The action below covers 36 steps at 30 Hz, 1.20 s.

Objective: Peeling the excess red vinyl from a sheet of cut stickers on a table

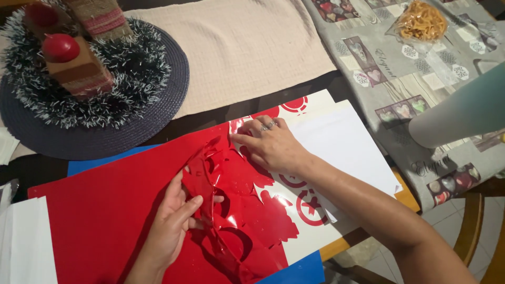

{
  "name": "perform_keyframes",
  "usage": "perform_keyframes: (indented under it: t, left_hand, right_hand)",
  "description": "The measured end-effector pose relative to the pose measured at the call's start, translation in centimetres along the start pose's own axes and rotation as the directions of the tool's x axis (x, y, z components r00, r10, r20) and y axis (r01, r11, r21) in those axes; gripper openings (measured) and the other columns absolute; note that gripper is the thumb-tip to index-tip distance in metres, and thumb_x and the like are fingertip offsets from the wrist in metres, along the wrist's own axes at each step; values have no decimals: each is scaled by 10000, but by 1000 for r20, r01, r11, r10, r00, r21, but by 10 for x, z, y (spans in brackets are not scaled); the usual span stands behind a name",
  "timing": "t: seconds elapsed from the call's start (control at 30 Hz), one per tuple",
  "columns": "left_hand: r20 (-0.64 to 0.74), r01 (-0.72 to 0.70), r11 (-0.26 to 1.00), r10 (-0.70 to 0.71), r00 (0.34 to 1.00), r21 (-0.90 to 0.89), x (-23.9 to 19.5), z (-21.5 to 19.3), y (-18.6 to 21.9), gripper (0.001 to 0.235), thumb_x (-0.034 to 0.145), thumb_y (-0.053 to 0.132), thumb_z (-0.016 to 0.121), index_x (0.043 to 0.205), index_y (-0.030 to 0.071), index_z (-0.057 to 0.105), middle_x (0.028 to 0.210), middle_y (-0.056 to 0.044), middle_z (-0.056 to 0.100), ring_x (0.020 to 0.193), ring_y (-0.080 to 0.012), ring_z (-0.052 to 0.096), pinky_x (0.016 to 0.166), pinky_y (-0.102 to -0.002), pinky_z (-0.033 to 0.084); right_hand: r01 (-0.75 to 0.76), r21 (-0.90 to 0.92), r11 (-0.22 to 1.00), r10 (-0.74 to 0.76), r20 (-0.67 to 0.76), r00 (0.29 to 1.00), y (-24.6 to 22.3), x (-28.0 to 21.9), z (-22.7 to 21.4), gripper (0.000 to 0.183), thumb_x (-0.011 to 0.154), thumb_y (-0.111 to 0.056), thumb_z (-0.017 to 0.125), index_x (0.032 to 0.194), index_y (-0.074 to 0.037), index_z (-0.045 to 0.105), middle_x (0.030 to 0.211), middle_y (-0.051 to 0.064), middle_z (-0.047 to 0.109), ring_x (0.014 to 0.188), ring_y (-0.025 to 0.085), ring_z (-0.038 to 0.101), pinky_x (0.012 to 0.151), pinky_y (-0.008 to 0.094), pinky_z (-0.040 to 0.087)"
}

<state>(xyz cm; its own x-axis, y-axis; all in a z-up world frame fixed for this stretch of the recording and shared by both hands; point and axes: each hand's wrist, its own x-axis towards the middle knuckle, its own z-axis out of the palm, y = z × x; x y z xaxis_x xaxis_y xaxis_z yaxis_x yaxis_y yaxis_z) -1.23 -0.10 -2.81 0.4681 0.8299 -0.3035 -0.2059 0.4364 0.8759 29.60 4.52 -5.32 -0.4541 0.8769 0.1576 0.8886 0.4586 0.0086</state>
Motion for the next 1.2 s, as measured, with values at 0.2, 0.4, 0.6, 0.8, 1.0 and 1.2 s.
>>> perform_keyframes:
  t: [0.2,0.4,0.6,0.8,1.0,1.2]
  left_hand:
    - [-23,44,999,-44,999,-2,-2,1,3,815,981,104,567,1726,238,264,1366,-176,689,1117,-337,797,585,-454,714]
    - [5,10,1000,-10,1000,9,-3,-3,-2,821,987,142,579,1727,245,238,1421,-166,654,1106,-332,809,553,-382,706]
    - [-12,25,1000,-24,1000,15,-3,0,2,835,970,151,590,1726,270,256,1476,-140,678,1101,-321,805,559,-426,697]
    - [26,-24,1000,24,999,-7,-4,-1,1,815,983,146,587,1719,254,254,1476,-161,651,1096,-326,803,530,-411,721]
    - [-5,-26,1000,26,1000,0,-6,-2,5,810,976,138,584,1716,243,272,1427,-169,665,1134,-369,790,533,-460,723]
    - [4,-49,999,49,999,-4,-6,-4,2,792,978,144,592,1707,228,295,1395,-169,698,1110,-337,804,502,-406,688]
  right_hand:
    - [20,-77,997,-19,18,1000,0,1,1,598,1037,-390,613,1621,-343,495,1437,97,574,1177,371,547,804,548,480]
    - [116,366,924,-43,-201,979,11,-5,-18,289,1045,-145,667,1306,-43,601,1077,144,715,956,336,679,882,459,510]
    - [80,448,890,-113,48,992,19,-13,-24,567,990,-445,723,1444,-118,629,1568,171,564,1417,350,542,1153,499,377]
    - [28,418,908,-86,120,989,11,-12,-32,529,1017,-434,692,1465,-158,641,1574,194,523,1454,391,473,1152,516,399]
    - [46,533,845,-154,159,975,16,-13,-25,706,870,-26,641,1530,-278,639,1777,117,329,1659,421,207,1276,661,180]
    - [40,510,859,-134,150,980,12,-12,-17,434,1056,-231,664,1483,-310,656,1790,112,298,1661,471,171,1214,744,149]
